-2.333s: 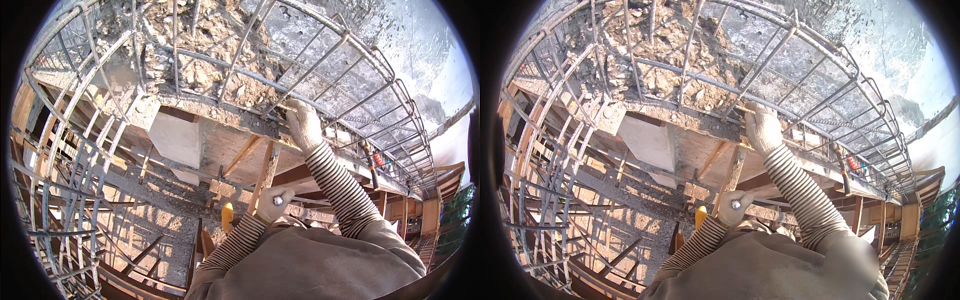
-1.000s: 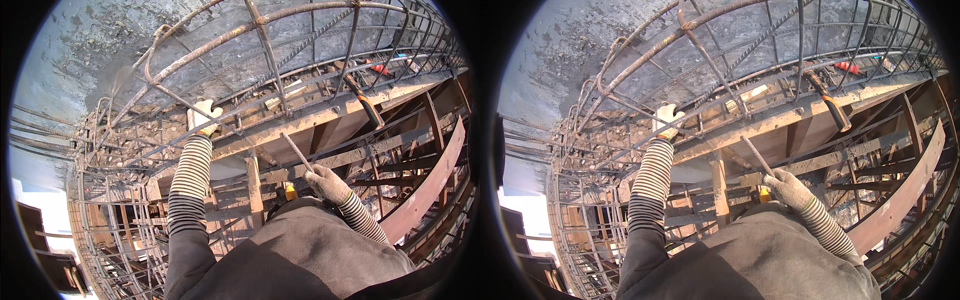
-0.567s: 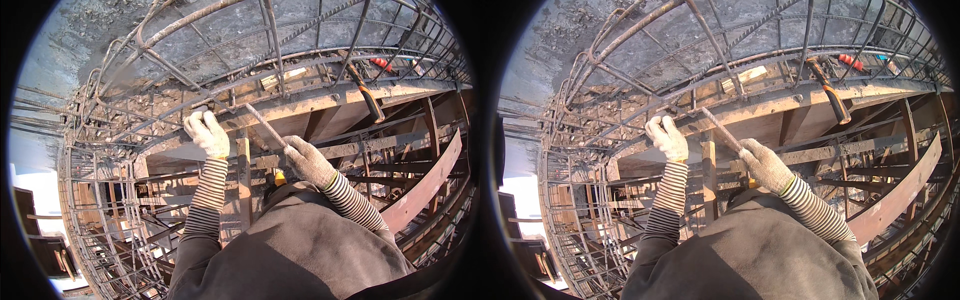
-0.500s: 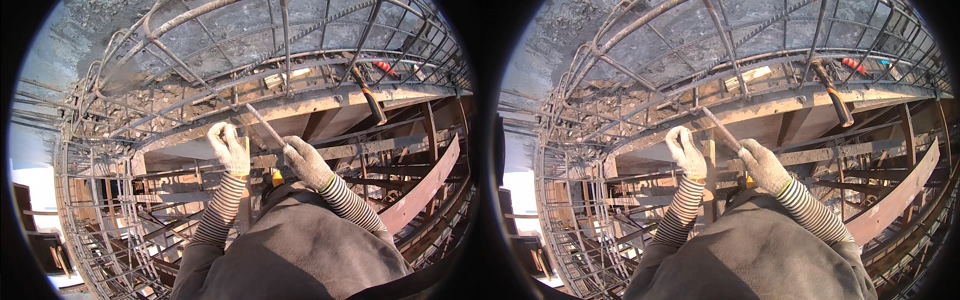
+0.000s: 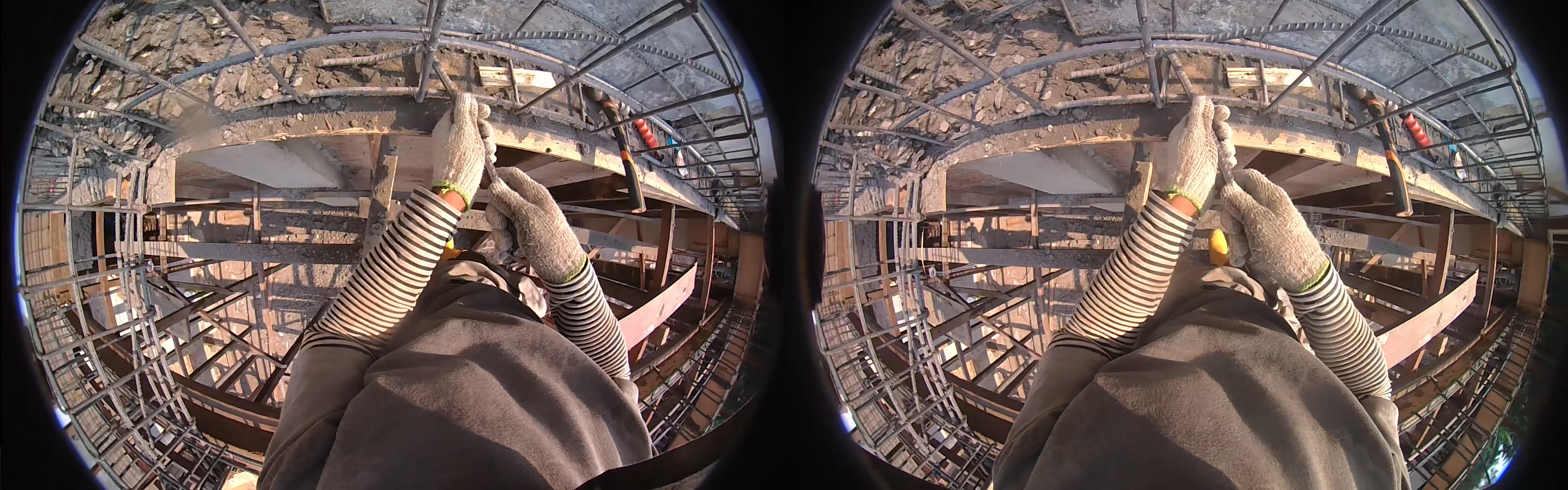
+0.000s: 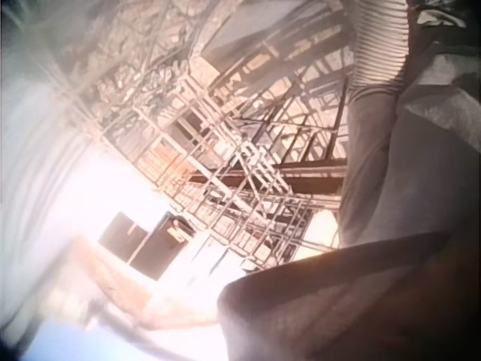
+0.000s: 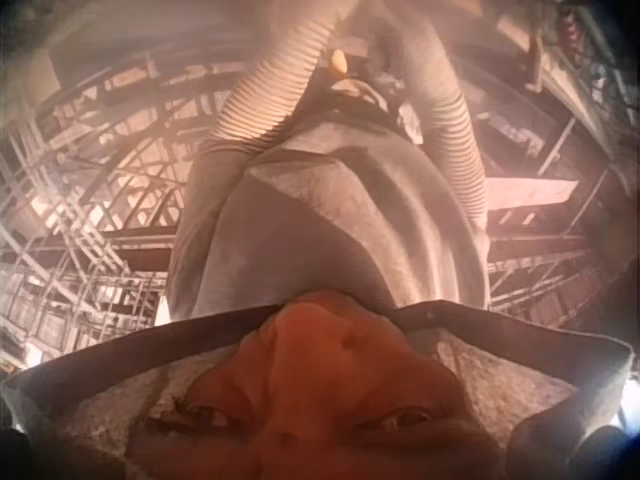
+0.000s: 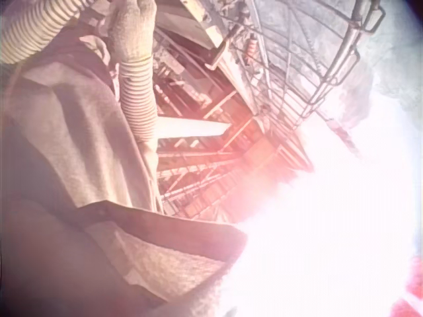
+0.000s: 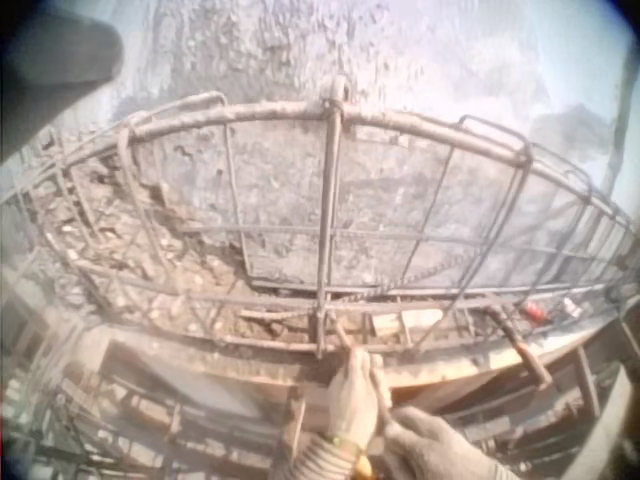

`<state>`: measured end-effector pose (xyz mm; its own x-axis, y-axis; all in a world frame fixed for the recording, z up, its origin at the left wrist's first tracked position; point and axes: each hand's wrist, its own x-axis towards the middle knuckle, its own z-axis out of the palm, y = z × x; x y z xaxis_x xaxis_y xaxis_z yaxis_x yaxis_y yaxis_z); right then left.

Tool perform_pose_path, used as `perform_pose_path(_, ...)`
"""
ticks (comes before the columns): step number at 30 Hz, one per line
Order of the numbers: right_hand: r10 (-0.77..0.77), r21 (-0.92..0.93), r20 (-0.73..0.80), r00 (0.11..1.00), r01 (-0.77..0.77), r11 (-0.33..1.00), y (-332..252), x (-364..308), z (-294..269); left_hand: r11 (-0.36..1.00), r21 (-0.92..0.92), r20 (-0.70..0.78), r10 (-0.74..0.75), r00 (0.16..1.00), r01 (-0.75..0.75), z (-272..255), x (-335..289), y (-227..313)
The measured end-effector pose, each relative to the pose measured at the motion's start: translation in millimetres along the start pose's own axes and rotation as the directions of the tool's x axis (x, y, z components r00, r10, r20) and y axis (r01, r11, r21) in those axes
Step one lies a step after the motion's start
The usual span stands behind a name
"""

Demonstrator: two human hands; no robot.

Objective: The person secures a rebar cage by hand-tying wire ties at multiple intersections using pliers and a hammer. The worker repeatedly wraps wire around intersecting bars, twists the ends, and uses tools to tighten and cut excess wire.

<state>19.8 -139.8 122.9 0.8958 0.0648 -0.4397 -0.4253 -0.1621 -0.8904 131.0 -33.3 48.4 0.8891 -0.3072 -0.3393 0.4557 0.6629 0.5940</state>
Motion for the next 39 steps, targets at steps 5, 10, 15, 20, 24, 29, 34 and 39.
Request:
perform_pose_path(5, 0.105, 0.079, -0.021, 0.994, -0.103, 0.991, -33.4, 28.5, 9.7, 0.994, 0.106, -0.068, -0.021, 0.997, 0.028, 4.6, -2.1, -0.9)
perform_pose_path(10, 0.141, 0.125, -0.144, 0.979, -0.124, 0.984, -16.2, 43.7, 27.0, 0.992, -0.021, 0.047, -0.125, 0.991, 0.127, -8.8, -3.2, 2.0)
perform_pose_path(15, 0.27, 0.237, -0.06, 0.961, -0.249, 0.939, -21.3, 46.8, 22.1, 0.99, 0.114, 0.078, 0.079, 0.994, -0.088, -18.2, -19.6, -26.9)
perform_pose_path(20, 0.135, 0.305, -0.106, 0.985, -0.097, 0.948, -4.8, 47.7, 29.2, 0.984, -0.022, 0.009, 0.178, 0.984, -0.177, -12.8, -31.3, -26.5)
perform_pose_path(24, -0.097, -0.108, -0.17, 0.981, 0.08, 0.991, 23.1, 52.0, 14.1, 0.723, 0.558, 0.177, 0.377, 0.909, -0.408, -30.5, -34.4, -15.0)
perform_pose_path(29, 0.101, -0.058, -0.129, 0.986, -0.109, 0.992, 2.5, 49.0, 22.2, -0.186, 0.731, 0.482, 0.821, 0.304, -0.657, -75.6, -0.7, 81.6)
perform_pose_path(34, 0.156, 0.103, -0.144, 0.977, -0.142, 0.984, -4.5, 50.6, 29.6, -0.574, 0.803, 0.555, 0.625, 0.549, -0.159, -79.8, 70.4, 175.9)
perform_pose_path(39, -0.006, -0.18, -0.101, 0.995, -0.012, 0.984, -5.1, 49.5, 19.1, -0.535, 0.834, 0.393, 0.404, 0.826, -0.135, -61.1, 90.8, 206.1)
